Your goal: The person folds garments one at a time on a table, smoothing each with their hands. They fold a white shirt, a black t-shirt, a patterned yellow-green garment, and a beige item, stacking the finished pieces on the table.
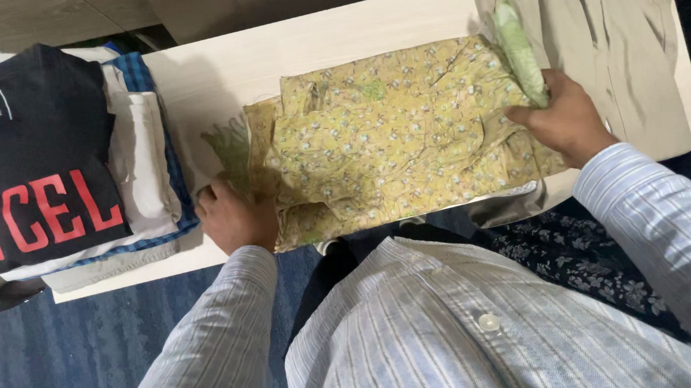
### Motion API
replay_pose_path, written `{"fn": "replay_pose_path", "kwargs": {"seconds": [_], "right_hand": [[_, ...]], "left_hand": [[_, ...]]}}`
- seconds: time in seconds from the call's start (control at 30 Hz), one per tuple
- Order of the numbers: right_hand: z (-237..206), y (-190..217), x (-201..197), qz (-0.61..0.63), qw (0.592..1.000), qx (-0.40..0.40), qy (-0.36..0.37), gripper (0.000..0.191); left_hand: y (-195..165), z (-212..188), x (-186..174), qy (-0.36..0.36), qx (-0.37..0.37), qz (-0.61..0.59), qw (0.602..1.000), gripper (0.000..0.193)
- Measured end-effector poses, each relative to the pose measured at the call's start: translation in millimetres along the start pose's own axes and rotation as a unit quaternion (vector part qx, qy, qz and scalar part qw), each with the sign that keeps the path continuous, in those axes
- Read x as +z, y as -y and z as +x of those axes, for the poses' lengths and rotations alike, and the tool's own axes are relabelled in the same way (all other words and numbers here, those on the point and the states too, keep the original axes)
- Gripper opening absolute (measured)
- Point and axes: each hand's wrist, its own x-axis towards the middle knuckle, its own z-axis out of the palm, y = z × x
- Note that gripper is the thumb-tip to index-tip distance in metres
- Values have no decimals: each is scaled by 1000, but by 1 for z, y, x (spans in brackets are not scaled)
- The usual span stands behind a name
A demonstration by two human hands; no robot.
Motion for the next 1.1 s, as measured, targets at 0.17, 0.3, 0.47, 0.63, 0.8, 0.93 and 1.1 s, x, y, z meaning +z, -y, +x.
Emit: {"fn": "replay_pose_path", "kwargs": {"seconds": [0.17, 0.3, 0.47, 0.63, 0.8, 0.93, 1.1], "right_hand": [[-11, 55, -1, -85, 994, -63, 40, 71], [-30, 106, 2, -127, 987, -94, 33, 67], [-58, 159, 38, -88, 977, -170, 92, 71], [-86, 181, 111, 45, 946, -213, 239, 64], [-84, 156, 138, 30, 890, -293, 347, 52], [-66, 114, 138, 52, 927, -276, 248, 41], [-42, 68, 132, -77, 961, -198, 176, 52]], "left_hand": [[-11, -12, 10, 142, 116, -125, 975, 49], [-12, -4, 19, 95, 34, -185, 978, 54], [-27, 2, 15, 61, 44, -272, 959, 46], [-45, 1, -14, 315, -181, -631, 686, 70], [-39, -5, -34, 306, -216, -614, 695, 45], [-22, -9, -31, 279, -123, -624, 719, 32], [18, -18, -16, 140, -169, -425, 878, 32]]}}
